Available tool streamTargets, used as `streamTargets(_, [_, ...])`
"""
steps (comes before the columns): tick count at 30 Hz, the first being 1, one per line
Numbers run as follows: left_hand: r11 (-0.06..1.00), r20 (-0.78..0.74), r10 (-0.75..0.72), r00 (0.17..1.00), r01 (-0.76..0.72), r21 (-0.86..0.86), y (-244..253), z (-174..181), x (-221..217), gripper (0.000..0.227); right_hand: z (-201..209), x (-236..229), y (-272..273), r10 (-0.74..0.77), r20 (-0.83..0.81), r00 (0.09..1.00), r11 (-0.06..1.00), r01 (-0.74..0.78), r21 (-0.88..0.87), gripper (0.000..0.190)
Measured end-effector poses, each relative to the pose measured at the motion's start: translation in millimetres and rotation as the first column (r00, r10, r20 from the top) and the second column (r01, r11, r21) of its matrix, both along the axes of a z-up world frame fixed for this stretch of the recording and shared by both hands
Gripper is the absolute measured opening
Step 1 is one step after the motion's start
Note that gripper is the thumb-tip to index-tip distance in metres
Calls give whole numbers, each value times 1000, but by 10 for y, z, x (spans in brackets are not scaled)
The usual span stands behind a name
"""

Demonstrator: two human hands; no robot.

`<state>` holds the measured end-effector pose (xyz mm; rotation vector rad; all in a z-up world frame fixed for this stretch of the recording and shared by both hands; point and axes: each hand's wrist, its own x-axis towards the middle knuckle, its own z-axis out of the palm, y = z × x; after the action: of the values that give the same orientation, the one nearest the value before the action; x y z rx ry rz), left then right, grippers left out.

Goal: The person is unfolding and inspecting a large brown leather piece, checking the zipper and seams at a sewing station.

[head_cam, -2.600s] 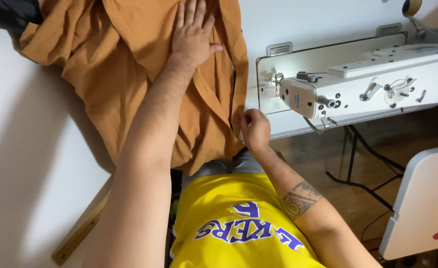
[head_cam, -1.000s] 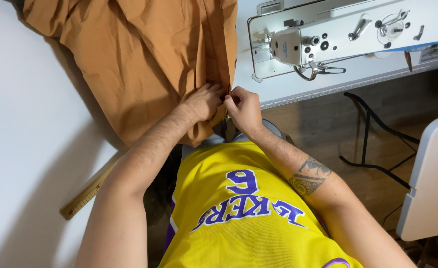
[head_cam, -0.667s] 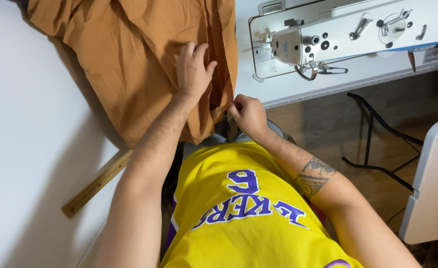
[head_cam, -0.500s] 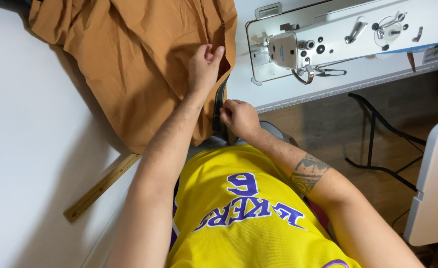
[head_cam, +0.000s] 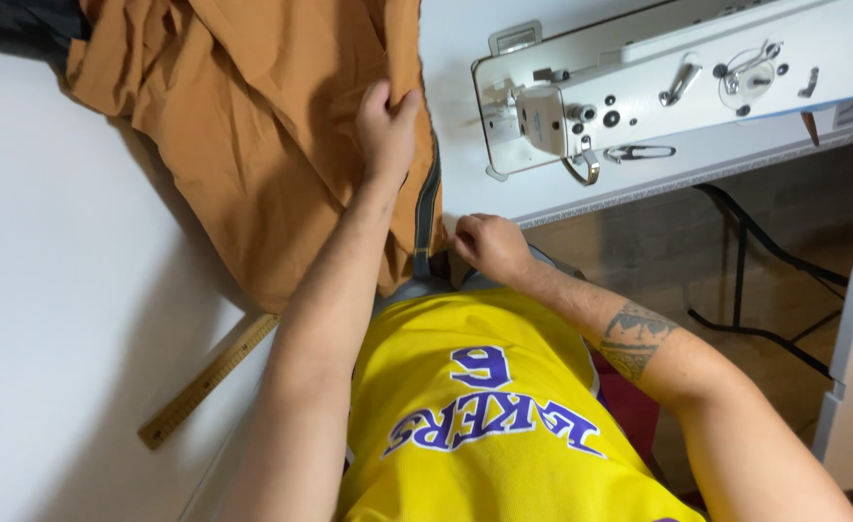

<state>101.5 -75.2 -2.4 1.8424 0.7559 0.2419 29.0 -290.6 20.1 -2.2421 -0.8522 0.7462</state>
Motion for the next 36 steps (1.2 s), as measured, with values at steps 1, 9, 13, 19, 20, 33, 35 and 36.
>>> streamTargets(1, [968, -12, 88, 996, -89, -234, 86, 33, -139, 26, 43, 22, -36, -20, -87, 996, 997, 13, -80, 16])
streamTargets(9, [548, -196, 404, 894, -408, -731, 674, -267, -597, 65, -284, 201, 220, -201, -197, 960, 975, 176, -134, 17])
streamTargets(13, [485, -239, 443, 864, -455, -747, 674, -338, -637, 53, -381, 454, 548, -346, -158, 925, 937, 348, -18, 17])
streamTargets(19, [655, -140, 352, 926, -350, -669, 532, 24, -471, 81, -131, 694, 929, -383, -114, 917, 910, 396, 126, 23])
streamTargets(20, [751, -104, 275, 956, -281, -597, 459, 179, -407, 87, -137, 718, 957, -412, -150, 899, 886, 434, 163, 25])
streamTargets(33, [950, 84, -297, 951, 286, 124, -317, 130, -408, 26, -255, 1187, 1075, -666, -409, 624, 629, 764, 143, 28])
streamTargets(35, [937, 123, -329, 936, 308, 163, -252, 132, -433, 26, -343, 1206, 1069, -710, -316, 629, 627, 769, 122, 24])
streamTargets(36, [937, 122, -329, 937, 308, 164, -179, 161, -416, 26, -340, 1196, 1077, -709, -318, 630, 628, 769, 123, 24])
